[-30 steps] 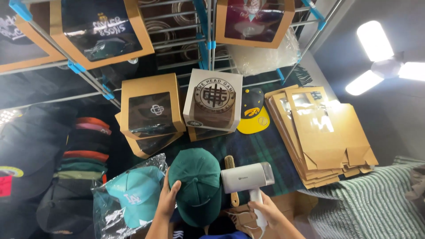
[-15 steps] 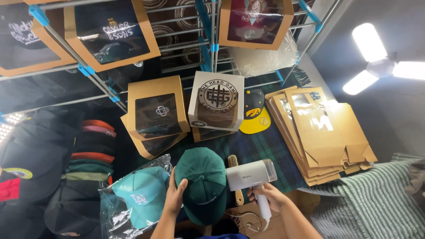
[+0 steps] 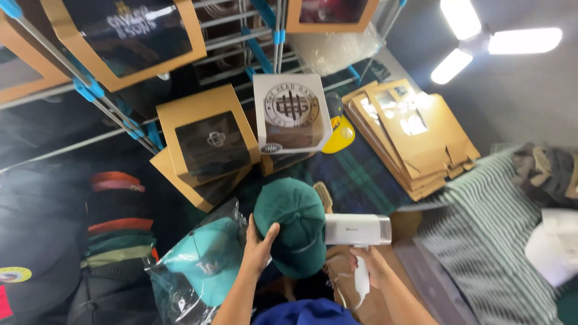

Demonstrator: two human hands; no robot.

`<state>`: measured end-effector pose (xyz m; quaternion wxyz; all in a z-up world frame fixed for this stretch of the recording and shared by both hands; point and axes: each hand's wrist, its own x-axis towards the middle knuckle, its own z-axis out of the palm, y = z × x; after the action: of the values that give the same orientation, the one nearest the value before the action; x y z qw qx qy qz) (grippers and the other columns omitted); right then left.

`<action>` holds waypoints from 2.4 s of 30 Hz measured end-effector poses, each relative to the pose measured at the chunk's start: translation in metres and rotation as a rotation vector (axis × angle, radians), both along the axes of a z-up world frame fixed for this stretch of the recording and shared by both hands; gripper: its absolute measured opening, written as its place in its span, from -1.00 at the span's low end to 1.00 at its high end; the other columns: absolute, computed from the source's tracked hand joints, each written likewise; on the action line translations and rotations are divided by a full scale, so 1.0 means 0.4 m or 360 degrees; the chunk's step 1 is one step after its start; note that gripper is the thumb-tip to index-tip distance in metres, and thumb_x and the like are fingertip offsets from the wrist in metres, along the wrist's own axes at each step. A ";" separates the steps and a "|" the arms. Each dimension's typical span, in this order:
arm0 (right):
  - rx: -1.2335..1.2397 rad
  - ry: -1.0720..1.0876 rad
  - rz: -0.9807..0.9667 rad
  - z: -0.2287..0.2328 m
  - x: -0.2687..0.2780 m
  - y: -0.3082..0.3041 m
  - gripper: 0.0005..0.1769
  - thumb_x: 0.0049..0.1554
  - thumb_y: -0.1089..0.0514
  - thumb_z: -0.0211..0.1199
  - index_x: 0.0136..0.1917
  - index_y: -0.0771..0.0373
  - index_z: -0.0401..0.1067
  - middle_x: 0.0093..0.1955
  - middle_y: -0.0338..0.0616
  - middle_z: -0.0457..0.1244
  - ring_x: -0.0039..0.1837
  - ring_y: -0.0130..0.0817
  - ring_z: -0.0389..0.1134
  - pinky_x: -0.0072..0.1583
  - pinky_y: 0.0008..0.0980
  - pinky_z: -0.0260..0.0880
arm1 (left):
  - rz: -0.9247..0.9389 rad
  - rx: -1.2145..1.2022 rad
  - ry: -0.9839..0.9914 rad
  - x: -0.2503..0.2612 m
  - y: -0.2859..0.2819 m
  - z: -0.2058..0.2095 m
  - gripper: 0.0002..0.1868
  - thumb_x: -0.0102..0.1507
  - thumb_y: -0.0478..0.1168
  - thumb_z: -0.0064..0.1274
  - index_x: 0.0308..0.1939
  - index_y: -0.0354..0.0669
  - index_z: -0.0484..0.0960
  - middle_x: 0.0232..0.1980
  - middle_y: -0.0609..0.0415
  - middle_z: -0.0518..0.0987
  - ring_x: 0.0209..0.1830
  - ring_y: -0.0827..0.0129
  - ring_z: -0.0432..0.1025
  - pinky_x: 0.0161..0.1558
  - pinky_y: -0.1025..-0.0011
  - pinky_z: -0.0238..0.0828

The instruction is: The person is using a handheld steamer and a brush to clean and shape several baseball caps, removing wrinkles and lint.

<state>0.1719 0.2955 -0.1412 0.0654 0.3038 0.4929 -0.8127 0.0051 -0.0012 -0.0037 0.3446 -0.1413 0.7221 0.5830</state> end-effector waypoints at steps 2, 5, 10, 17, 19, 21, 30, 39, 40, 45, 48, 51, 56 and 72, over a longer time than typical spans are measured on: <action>0.0237 -0.0069 -0.0128 -0.008 0.015 -0.044 -0.76 0.05 0.23 0.18 -0.40 0.25 0.22 -0.52 -0.05 0.13 -0.44 -0.31 0.13 -0.26 -0.31 0.12 | 0.0015 0.0055 -0.0033 -0.009 -0.010 -0.026 0.23 -0.02 0.37 0.06 0.62 0.16 -0.13 0.66 0.15 -0.07 0.65 0.28 -0.03 0.55 0.22 0.00; 0.0626 -0.0135 -0.0225 0.107 0.049 -0.147 -0.81 0.05 0.24 0.24 -0.37 0.31 0.35 -0.55 0.01 0.20 -0.44 -0.22 0.22 -0.25 -0.27 0.23 | 0.0037 0.0153 -0.0122 0.025 -0.037 0.009 0.22 0.05 0.40 0.09 0.63 0.05 -0.13 0.64 -0.07 -0.01 0.59 0.09 0.06 0.48 0.17 0.17; 0.1101 -0.0660 -0.0156 0.104 0.111 -0.249 -0.66 -0.02 -0.10 0.37 -0.48 0.11 0.53 -0.43 -0.13 0.34 -0.27 -0.30 0.28 -0.09 -0.34 0.24 | 0.0055 0.0347 -0.0139 0.060 -0.072 -0.074 0.17 0.23 0.50 -0.11 0.64 -0.09 -0.23 0.64 -0.27 -0.09 0.56 -0.19 0.01 0.42 0.07 0.25; 0.0351 -0.0003 -0.0359 -0.080 0.229 -0.344 -0.47 -0.08 0.36 0.38 0.19 0.36 0.42 -0.09 -0.08 0.37 -0.11 -0.29 0.39 -0.06 -0.25 0.44 | 0.0170 0.0768 -0.0693 0.077 -0.096 -0.282 0.14 0.14 0.53 -0.56 0.57 -0.22 0.00 0.60 -0.22 0.11 0.60 -0.02 0.07 0.49 0.07 0.16; 0.0027 -0.0138 -0.0459 -0.023 0.177 -0.377 -0.76 0.09 0.28 0.17 -0.06 0.46 0.56 -0.30 -0.07 0.34 -0.28 -0.27 0.33 -0.21 -0.29 0.29 | 0.0179 0.0871 -0.0741 0.074 -0.107 -0.303 0.14 0.14 0.54 -0.60 0.56 -0.21 0.05 0.58 -0.20 0.17 0.59 -0.02 0.09 0.49 0.06 0.14; 0.2002 0.0620 0.0542 0.065 0.113 -0.401 -0.69 -0.07 0.05 0.28 -0.37 0.07 0.13 -0.41 -0.33 0.10 -0.37 -0.31 0.20 -0.26 -0.28 0.16 | 0.0121 0.0923 -0.0931 0.065 -0.116 -0.301 -0.02 0.21 0.56 -0.68 0.39 0.09 0.41 0.42 0.17 0.49 0.34 0.31 0.37 0.25 0.30 0.18; 0.2067 0.0690 0.0655 0.125 0.097 -0.398 -0.81 -0.05 0.10 0.16 -0.33 0.11 0.16 -0.35 -0.31 0.14 -0.28 -0.28 0.21 -0.20 -0.32 0.20 | 0.0325 0.1372 -0.1025 0.075 -0.115 -0.502 -0.13 0.28 0.62 -0.48 -0.17 -0.10 0.53 -0.19 -0.15 0.58 -0.23 0.03 0.48 -0.22 0.20 0.36; 0.1119 -0.0424 -0.0321 0.131 0.113 -0.319 -0.84 -0.16 0.30 0.11 -0.52 0.18 0.22 -0.45 -0.20 0.18 -0.29 -0.38 0.15 -0.13 -0.32 0.22 | 0.0320 0.0999 -0.0994 0.061 -0.112 -0.296 0.05 0.24 0.49 -0.57 0.55 -0.23 0.15 0.59 -0.19 0.20 0.60 -0.01 0.08 0.49 -0.01 0.05; 0.1120 -0.0421 -0.0316 0.156 0.104 -0.323 -0.84 -0.16 0.30 0.11 -0.52 0.18 0.22 -0.45 -0.20 0.18 -0.29 -0.38 0.15 -0.13 -0.32 0.22 | 0.0325 0.1001 -0.0992 0.073 -0.116 -0.293 0.05 0.24 0.49 -0.57 0.55 -0.23 0.15 0.59 -0.19 0.20 0.60 -0.01 0.08 0.49 -0.01 0.05; 0.1052 -0.0102 -0.0326 0.157 0.072 -0.280 -0.62 0.01 0.24 0.14 -0.61 0.27 0.25 -0.58 -0.15 0.20 -0.39 -0.36 0.21 -0.02 -0.32 0.29 | 0.0355 0.0950 -0.0966 0.073 -0.107 -0.271 0.02 0.27 0.45 -0.59 0.55 -0.25 0.15 0.58 -0.22 0.22 0.59 -0.01 0.10 0.50 -0.01 0.05; 0.0873 -0.0102 -0.0411 0.113 0.054 -0.233 -0.92 0.00 0.26 0.20 -0.21 0.33 0.41 -0.57 -0.07 0.17 -0.46 -0.30 0.16 -0.26 -0.27 0.21 | 0.0392 0.0948 -0.0952 0.078 -0.101 -0.261 0.00 0.29 0.44 -0.60 0.52 -0.24 0.23 0.55 -0.19 0.28 0.55 0.00 0.16 0.47 0.02 0.09; 0.0779 0.0160 -0.0320 0.121 0.007 -0.172 -0.88 0.07 0.22 0.19 -0.21 0.34 0.38 -0.61 -0.02 0.13 -0.54 -0.27 0.14 -0.35 -0.28 0.25 | 0.0353 0.0925 -0.0912 0.087 -0.093 -0.250 0.03 0.23 0.47 -0.54 0.58 -0.15 0.11 0.60 -0.10 0.22 0.58 0.09 0.14 0.46 0.10 0.11; 0.0398 -0.0208 -0.0398 0.103 -0.060 -0.104 -0.80 0.02 0.21 0.17 -0.10 0.37 0.36 -0.52 0.01 0.13 -0.48 -0.27 0.09 -0.32 -0.30 0.10 | 0.0474 0.0952 -0.0823 0.119 -0.071 -0.314 -0.57 0.32 0.33 -0.21 -0.11 0.18 0.49 -0.01 0.19 0.56 0.04 0.35 0.40 0.20 0.21 0.21; -0.0254 -0.0032 0.0520 -0.013 -0.279 0.206 -0.82 0.03 0.24 0.17 -0.18 0.26 0.17 -0.45 -0.02 0.11 -0.43 -0.23 0.16 -0.36 -0.28 0.23 | 0.1214 0.0725 -0.0682 0.164 0.127 -0.125 -0.12 0.16 0.34 -0.21 0.53 0.15 0.28 0.56 0.09 0.34 0.54 0.19 0.23 0.34 0.16 0.24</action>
<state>0.0603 0.3779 -0.1463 0.2254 0.2216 0.4691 -0.8247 0.0708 0.0497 -0.0537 0.2694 -0.4334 0.3859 0.7685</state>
